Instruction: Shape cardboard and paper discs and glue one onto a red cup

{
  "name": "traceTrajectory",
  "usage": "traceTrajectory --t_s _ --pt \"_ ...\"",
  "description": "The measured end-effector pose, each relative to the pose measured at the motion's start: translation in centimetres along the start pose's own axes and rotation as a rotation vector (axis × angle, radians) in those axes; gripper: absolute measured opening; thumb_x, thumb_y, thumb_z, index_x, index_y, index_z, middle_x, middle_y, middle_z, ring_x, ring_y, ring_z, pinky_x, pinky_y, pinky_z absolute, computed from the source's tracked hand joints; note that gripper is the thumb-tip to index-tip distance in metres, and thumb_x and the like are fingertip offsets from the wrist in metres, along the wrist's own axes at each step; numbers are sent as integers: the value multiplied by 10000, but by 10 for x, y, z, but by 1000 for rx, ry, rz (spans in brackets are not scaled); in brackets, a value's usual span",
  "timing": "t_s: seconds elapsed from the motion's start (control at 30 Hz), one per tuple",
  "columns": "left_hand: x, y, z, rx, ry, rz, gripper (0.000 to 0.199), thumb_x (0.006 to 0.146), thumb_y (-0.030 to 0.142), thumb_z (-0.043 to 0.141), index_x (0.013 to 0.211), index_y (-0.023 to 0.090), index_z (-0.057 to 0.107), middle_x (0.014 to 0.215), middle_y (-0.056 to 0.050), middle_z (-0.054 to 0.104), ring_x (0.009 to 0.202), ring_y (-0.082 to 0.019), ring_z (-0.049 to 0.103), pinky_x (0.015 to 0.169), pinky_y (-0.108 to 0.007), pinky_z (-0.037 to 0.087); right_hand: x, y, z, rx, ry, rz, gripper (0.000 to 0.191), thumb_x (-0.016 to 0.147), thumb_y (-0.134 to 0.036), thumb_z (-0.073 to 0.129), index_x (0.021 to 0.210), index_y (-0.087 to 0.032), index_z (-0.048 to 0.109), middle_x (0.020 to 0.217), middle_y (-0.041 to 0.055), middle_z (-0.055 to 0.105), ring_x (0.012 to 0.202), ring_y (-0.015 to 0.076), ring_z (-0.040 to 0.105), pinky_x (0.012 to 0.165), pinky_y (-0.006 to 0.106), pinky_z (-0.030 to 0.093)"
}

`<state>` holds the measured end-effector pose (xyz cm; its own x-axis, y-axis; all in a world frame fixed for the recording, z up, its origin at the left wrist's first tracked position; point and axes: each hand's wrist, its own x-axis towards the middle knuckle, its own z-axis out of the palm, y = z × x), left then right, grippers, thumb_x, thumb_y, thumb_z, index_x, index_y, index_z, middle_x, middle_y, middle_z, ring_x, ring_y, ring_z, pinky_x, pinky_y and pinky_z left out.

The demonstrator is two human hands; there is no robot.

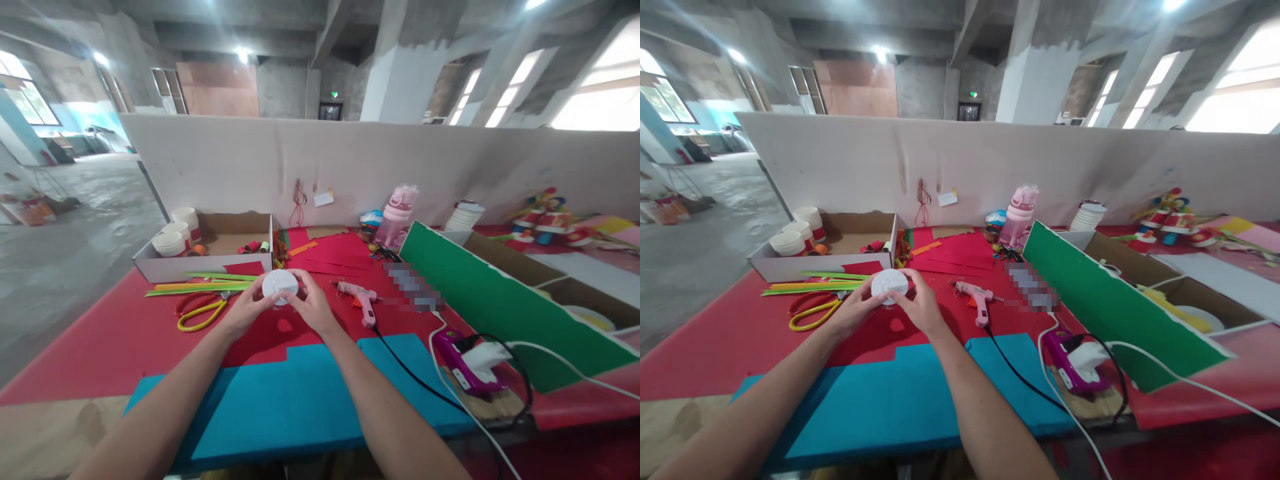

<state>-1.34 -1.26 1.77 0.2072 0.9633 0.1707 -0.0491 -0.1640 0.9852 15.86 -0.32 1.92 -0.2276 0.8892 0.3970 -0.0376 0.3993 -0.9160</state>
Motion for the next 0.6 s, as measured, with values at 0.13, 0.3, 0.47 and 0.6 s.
traceTrajectory --t_s 0.13,0.3,0.47,0.6 --pt "-1 0 -3 -24 -64 -26 587 752 333 694 1295 224 501 1290 -95 561 1156 -260 535 934 -370 471 -3 -11 -12 -177 -44 -132 635 741 -368 711 1310 -231 466 1329 97 516 1177 246 518 988 390 418" --pt "-1 0 -4 -20 -57 -26 589 756 352 690 1297 206 509 1284 -106 572 1161 -268 536 945 -373 461 -8 -12 -7 -236 -120 -161 899 629 -387 800 1402 -248 363 1427 108 414 1304 281 401 1071 440 336" --pt "-1 -3 -3 -15 -90 -22 609 734 372 710 1292 216 521 1273 -97 587 1131 -269 557 946 -374 457 -10 -3 4 -299 -47 -152 919 623 -381 802 1404 -242 338 1407 125 433 1275 288 430 1044 448 365" --pt "-1 -5 -5 -41 -140 1 635 739 424 696 1309 218 508 1320 -112 547 1177 -288 524 971 -395 440 -10 -4 5 -312 2 -175 761 666 -350 766 1328 -230 411 1325 112 507 1194 270 501 990 409 414"
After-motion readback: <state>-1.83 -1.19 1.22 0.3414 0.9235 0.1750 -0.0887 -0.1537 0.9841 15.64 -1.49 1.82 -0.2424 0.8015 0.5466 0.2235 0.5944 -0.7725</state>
